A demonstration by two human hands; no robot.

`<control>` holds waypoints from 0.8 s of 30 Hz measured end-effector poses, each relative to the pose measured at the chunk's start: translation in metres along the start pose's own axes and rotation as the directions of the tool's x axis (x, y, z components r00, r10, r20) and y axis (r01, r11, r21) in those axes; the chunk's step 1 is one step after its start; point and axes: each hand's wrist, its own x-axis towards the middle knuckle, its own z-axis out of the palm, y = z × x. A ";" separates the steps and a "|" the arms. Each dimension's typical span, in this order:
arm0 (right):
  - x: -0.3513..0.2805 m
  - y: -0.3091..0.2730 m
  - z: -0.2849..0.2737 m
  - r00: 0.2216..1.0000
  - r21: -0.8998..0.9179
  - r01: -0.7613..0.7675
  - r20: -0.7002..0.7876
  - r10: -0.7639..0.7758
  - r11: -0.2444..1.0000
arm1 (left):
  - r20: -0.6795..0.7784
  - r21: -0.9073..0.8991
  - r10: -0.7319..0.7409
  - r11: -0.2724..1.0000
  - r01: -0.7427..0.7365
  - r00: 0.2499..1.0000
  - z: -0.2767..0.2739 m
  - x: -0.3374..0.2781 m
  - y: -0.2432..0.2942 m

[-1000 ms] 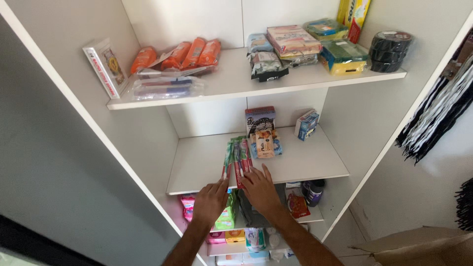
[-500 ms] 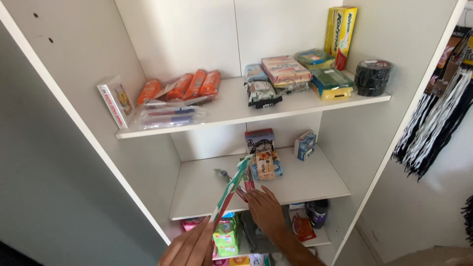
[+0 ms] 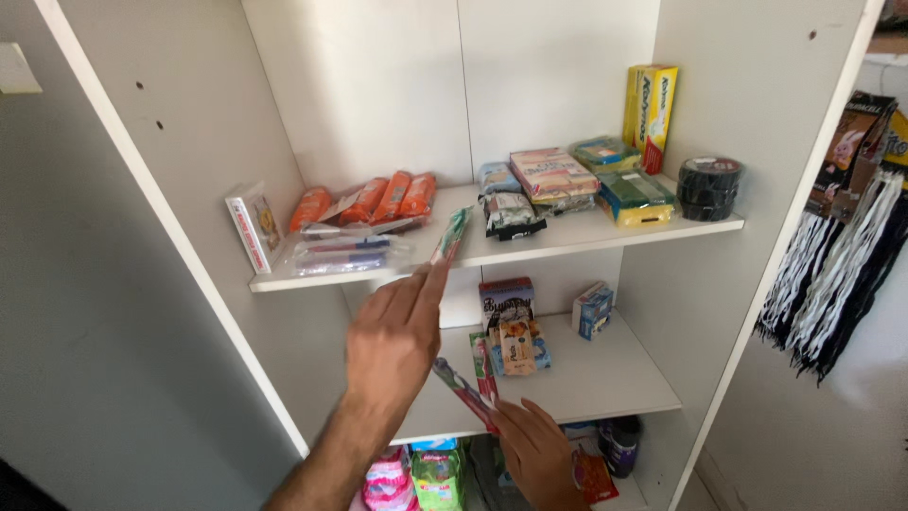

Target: The person moves various grocery items including boxes, packages, and toiletries from lower shelves to upper shelves in a pantry or storage area by hand.

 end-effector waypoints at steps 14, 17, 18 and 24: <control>-0.078 0.082 -0.074 0.906 0.087 -0.270 0.360 0.223 0.959 | 0.191 0.015 -0.004 1.000 0.001 0.982 0.098 0.025 0.004; -0.082 0.124 -0.084 0.753 0.278 -0.629 0.451 0.480 0.726 | 0.154 -0.054 0.006 0.999 0.002 0.988 0.115 0.025 0.001; -0.084 0.142 -0.088 0.680 0.327 -0.723 0.492 0.544 0.609 | 0.153 -0.053 0.008 0.999 0.001 0.988 0.109 0.028 -0.002; -0.082 0.194 -0.125 0.147 0.395 -0.868 0.784 0.603 -0.301 | 0.081 -0.376 -0.100 0.918 0.123 0.992 0.030 0.032 -0.009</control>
